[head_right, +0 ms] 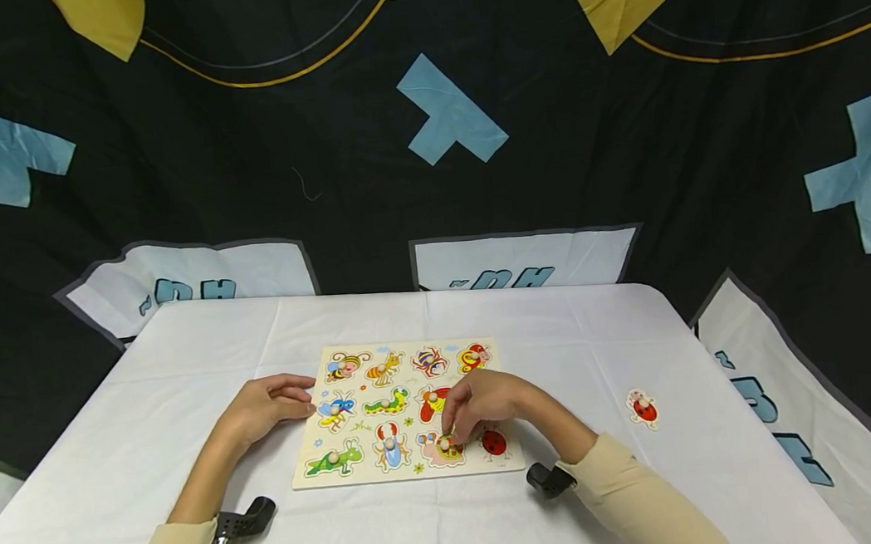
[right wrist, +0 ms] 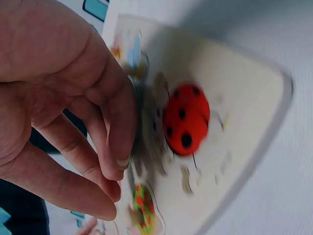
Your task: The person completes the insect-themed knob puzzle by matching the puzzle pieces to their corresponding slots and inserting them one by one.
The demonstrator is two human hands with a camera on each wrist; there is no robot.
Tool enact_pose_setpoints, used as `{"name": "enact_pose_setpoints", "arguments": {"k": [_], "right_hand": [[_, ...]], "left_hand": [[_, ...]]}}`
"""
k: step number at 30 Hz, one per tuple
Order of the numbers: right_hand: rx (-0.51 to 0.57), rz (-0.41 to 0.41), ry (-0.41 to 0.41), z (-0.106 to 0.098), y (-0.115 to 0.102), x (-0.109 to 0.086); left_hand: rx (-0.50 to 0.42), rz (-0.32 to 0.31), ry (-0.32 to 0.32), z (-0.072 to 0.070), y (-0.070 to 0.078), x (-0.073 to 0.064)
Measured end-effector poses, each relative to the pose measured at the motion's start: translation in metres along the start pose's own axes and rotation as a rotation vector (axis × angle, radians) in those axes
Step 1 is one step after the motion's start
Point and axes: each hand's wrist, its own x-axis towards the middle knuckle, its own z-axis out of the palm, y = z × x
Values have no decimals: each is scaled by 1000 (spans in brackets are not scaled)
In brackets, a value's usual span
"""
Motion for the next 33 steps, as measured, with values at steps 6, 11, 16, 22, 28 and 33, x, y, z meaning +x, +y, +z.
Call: {"name": "enact_pose_setpoints", "arguments": {"k": [6, 11, 16, 22, 28, 33], "right_hand": [[23, 4, 36, -20, 5, -14], [35, 9, 78, -33, 10, -24], [31, 26, 114, -42, 15, -31], [25, 57, 156, -49, 20, -39], [24, 82, 201, -58, 26, -50], [37, 86, 241, -67, 33, -60]], "left_hand": [[-11, 0, -3, -1, 0, 0], [-12, -1, -4, -1, 0, 0], [-13, 6, -5, -1, 0, 0], [-12, 7, 1, 1, -1, 1], [-13, 2, 1, 0, -2, 1], [-13, 1, -4, 0, -2, 0]]}}
